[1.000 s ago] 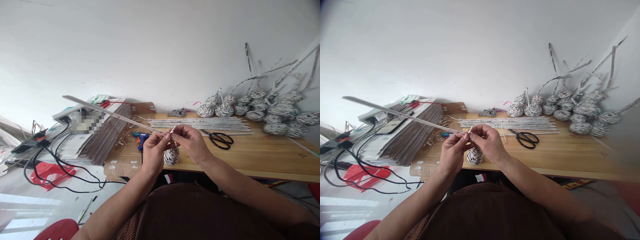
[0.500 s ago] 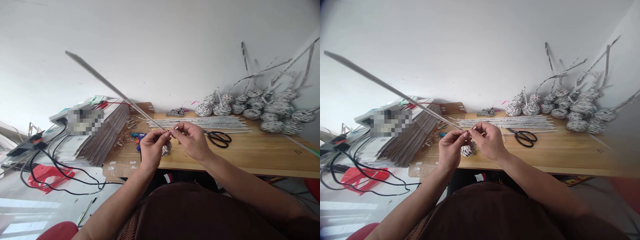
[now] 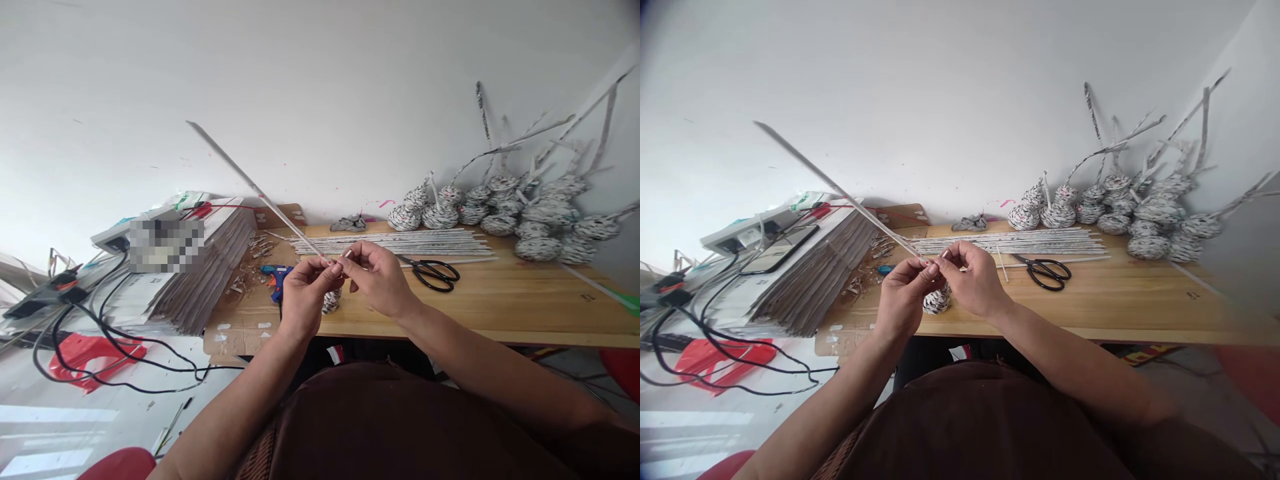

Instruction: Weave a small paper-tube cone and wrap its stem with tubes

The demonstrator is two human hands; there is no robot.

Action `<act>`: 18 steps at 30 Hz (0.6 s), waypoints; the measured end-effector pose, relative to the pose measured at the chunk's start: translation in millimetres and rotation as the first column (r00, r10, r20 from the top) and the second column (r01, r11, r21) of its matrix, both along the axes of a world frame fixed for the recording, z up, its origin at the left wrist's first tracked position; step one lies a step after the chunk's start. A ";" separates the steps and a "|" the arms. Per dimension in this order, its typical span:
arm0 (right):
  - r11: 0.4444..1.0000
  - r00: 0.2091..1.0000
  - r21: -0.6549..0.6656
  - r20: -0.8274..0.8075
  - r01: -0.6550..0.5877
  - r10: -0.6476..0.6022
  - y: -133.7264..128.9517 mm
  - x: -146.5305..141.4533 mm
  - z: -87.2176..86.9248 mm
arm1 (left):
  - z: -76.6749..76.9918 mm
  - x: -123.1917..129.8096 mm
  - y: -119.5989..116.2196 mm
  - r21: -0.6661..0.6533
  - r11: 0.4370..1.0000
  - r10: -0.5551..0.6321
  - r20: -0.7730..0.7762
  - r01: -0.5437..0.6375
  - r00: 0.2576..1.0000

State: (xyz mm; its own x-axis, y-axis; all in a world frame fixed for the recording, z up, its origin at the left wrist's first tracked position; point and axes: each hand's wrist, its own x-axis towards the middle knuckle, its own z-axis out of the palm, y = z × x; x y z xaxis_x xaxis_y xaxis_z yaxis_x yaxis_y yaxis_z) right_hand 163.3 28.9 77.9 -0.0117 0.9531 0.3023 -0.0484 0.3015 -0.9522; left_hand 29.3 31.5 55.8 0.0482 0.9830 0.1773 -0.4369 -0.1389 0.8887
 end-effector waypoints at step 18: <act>0.987 0.992 0.106 -0.008 -0.122 0.123 -5.6 8.1 -1.9 | 9.5 -21.0 -15.1 -0.020 1.000 0.003 -0.032 -0.004 0.999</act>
State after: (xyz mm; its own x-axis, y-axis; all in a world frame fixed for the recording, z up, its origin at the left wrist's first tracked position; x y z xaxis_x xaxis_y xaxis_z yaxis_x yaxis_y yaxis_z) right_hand 171.4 23.3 76.0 -0.1214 0.9076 0.4019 -0.1048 0.3909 -0.9145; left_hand 8.4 16.4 65.2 0.0500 0.9865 0.1557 -0.4079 -0.1222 0.9048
